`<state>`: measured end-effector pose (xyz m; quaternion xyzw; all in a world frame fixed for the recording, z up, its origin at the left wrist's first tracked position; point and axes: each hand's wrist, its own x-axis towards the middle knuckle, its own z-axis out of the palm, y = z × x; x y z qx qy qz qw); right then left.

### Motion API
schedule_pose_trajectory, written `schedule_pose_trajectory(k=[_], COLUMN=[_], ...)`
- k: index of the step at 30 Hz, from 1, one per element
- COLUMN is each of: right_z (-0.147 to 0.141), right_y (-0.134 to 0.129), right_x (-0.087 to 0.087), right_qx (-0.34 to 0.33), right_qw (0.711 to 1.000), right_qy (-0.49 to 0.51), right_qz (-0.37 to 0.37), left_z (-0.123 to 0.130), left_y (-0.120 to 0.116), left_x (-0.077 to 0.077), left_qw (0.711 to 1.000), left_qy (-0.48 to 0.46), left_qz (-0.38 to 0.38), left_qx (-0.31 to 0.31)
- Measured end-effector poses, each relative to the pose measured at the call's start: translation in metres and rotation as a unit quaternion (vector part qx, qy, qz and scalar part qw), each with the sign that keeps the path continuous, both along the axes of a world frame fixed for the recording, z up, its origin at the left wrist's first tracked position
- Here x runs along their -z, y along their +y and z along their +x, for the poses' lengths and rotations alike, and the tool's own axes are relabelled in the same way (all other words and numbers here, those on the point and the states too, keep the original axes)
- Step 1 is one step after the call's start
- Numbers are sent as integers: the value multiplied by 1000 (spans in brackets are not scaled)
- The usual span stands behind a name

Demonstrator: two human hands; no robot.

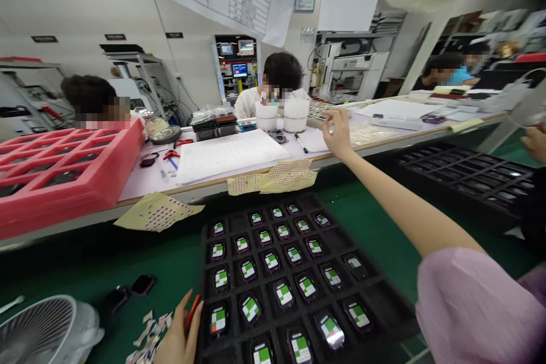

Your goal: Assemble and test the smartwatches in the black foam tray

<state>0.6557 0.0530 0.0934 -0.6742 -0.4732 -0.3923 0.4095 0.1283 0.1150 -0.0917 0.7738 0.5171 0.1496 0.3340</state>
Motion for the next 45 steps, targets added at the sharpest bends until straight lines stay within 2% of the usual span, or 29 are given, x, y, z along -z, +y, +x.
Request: schedule_pose_trajectory(k=[2, 4, 8, 11, 13, 15, 17, 19, 21, 24, 25, 26, 28, 30, 34, 37, 45], right_z=[-25, -54, -100, -113, -113, -111, -112, -116, -127, -153, -162, -171, -186, -196, -206, -207, -198], right_y=[-17, -38, -80, -105, -116, -123, -124, -115, -95, -48, -31, -14, 16, 38, 64, 73, 80], right_x=[10, 28, 87, 130, 150, 161, 164, 161, 157, 151, 149, 148, 148, 151, 162, 170, 177], right_qx=[-17, -44, -119, -139, -144, -146, -150, -170, -213, -289, -291, -274, -250, -214, -142, -116, -149], right_qw=[999, 992, 951, 934, 932, 934, 936, 931, 917, 875, 858, 844, 842, 845, 840, 830, 796], right_qy=[-37, -73, -117, -106, -91, -72, -46, -17, 18, 115, 167, 209, 224, 230, 251, 278, 397], right_qz=[-27, -91, -260, -312, -320, -317, -315, -322, -337, -370, -389, -411, -422, -433, -461, -469, -431], left_z=[-8, -20, -41, -51, -56, -57, -52, -35, -5, 54, 74, 92, 120, 136, 145, 144, 137], left_y=[2, 8, 23, 32, 35, 37, 37, 38, 41, 48, 51, 55, 63, 72, 89, 99, 124], left_x=[-4, -4, -2, 3, 6, 5, -1, -12, -27, -46, -49, -50, -47, -40, -26, -23, -29], left_qw=[998, 992, 969, 942, 931, 924, 921, 927, 938, 947, 947, 947, 949, 952, 956, 962, 982], left_qy=[-5, -4, 44, 107, 159, 199, 203, 165, 111, 107, 115, 125, 151, 179, 200, 193, 121], left_qz=[57, 128, 240, 315, 326, 324, 330, 336, 323, 270, 261, 255, 241, 225, 199, 172, 62], left_qx=[-6, -13, -47, -48, -41, -41, -41, -12, 53, 135, 146, 149, 134, 108, 82, 89, 130])
